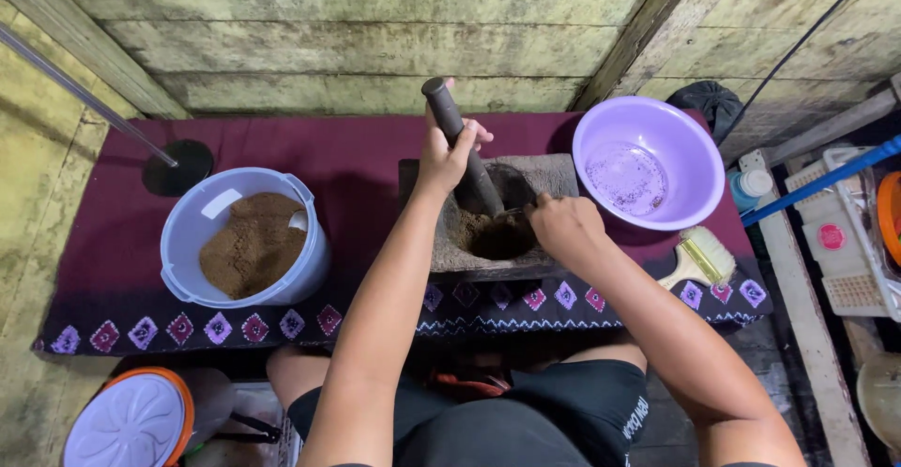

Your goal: Grinding and mixing materials in a mortar using a pestle and spoon

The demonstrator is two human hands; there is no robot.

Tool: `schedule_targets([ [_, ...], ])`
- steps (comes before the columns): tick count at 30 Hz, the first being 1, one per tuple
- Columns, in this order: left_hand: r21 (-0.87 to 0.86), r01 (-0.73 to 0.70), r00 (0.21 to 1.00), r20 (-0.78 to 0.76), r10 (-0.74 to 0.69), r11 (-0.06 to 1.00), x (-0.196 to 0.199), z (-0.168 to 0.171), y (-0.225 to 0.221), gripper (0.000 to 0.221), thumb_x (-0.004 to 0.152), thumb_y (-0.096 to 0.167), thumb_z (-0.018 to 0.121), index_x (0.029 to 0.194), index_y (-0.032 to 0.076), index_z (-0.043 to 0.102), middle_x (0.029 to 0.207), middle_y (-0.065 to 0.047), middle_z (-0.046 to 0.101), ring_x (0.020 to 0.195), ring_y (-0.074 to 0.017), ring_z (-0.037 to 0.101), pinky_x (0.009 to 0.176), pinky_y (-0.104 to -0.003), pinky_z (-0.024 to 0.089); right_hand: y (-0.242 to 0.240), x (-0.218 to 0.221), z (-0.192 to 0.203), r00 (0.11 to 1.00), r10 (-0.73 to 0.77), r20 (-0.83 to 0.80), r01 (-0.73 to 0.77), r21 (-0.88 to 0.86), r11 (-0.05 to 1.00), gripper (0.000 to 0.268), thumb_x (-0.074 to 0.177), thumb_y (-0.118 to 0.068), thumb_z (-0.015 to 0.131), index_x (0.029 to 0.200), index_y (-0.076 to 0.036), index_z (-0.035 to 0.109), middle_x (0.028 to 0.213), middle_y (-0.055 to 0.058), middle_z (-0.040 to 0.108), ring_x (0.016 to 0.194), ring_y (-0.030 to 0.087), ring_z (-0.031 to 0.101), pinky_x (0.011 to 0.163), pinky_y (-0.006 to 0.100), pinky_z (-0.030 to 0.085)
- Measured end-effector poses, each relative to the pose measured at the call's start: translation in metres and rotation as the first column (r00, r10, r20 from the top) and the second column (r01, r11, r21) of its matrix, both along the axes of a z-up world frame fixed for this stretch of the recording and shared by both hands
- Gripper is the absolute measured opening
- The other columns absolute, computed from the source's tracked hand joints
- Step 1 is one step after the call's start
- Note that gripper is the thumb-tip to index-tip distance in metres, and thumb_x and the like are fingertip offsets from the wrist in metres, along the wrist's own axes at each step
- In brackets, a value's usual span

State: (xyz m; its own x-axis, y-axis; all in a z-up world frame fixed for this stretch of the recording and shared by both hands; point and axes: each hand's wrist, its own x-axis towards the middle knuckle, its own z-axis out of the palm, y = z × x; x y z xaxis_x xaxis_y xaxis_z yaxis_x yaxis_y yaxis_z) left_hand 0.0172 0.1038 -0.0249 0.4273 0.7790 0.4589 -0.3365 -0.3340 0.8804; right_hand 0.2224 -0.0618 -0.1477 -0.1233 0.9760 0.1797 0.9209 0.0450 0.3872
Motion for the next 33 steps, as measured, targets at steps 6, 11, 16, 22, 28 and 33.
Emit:
schedule_targets([
  [6,-0.024,-0.273,0.962,-0.008,0.273,0.962,0.023,-0.018,0.001,0.049,0.106,0.026,0.053,0.137,-0.006,0.031,0.064,-0.004,0.068,0.051,-0.0153,0.069,0.049,-0.028,0.056,-0.035,-0.043,0.145,0.988,-0.042,-0.146,0.043,0.005,0.999,0.025,0.085,-0.018,0.058,0.066,-0.014,0.074,0.072,0.006,0.074,0.052,0.030,0.069,0.042,0.042,0.050],
  [11,-0.116,-0.384,0.911,0.118,0.396,0.916,-0.012,0.039,-0.012,0.024,0.109,0.025,0.048,0.117,0.003,0.044,0.051,-0.004,0.059,0.039,-0.0178,0.062,0.043,-0.025,0.048,-0.032,-0.035,0.131,0.983,-0.012,-0.186,0.019,0.034,0.999,0.025,0.085,-0.018,0.058,0.069,-0.013,0.076,0.074,0.007,0.074,0.059,0.030,0.071,0.048,0.042,0.054],
  [16,-0.322,-0.306,0.881,0.260,0.394,0.896,-0.029,0.008,0.024,0.029,0.110,0.035,0.045,0.124,0.010,0.051,0.054,-0.009,0.053,0.035,-0.0208,0.057,0.034,-0.027,0.046,0.006,-0.044,0.142,0.948,0.313,-0.047,-0.297,0.210,0.931,0.018,0.087,-0.020,0.062,0.077,-0.020,0.076,0.089,0.004,0.071,0.073,0.029,0.068,0.059,0.039,0.051],
  [22,-0.360,-0.218,0.898,0.291,0.331,0.907,-0.023,-0.003,0.035,0.038,0.109,0.040,0.046,0.123,0.007,0.053,0.057,-0.011,0.051,0.034,-0.0211,0.055,0.030,-0.033,0.048,0.045,-0.054,0.158,0.763,0.640,0.090,-0.643,0.213,0.736,0.021,0.095,-0.034,0.059,0.079,-0.022,0.065,0.086,0.000,0.054,0.085,0.023,0.051,0.075,0.040,0.037],
  [28,-0.405,-0.223,0.892,0.283,0.353,0.887,-0.020,-0.012,0.036,0.034,0.108,0.041,0.050,0.121,0.009,0.051,0.058,-0.009,0.052,0.036,-0.0188,0.056,0.031,-0.031,0.051,0.041,-0.046,0.155,0.866,0.370,0.336,-0.208,-0.431,0.878,0.024,0.100,-0.017,0.054,0.090,-0.021,0.075,0.113,0.001,0.078,0.115,0.021,0.070,0.082,0.035,0.056],
  [33,-0.363,-0.228,0.890,0.299,0.344,0.904,-0.018,-0.017,0.039,0.032,0.108,0.039,0.050,0.120,0.009,0.051,0.054,-0.011,0.052,0.032,-0.0213,0.056,0.029,-0.033,0.049,0.002,-0.043,0.127,0.942,0.221,0.253,-0.138,-0.308,0.941,0.029,0.094,-0.010,0.054,0.078,-0.017,0.077,0.079,0.003,0.075,0.072,0.018,0.069,0.053,0.033,0.050],
])
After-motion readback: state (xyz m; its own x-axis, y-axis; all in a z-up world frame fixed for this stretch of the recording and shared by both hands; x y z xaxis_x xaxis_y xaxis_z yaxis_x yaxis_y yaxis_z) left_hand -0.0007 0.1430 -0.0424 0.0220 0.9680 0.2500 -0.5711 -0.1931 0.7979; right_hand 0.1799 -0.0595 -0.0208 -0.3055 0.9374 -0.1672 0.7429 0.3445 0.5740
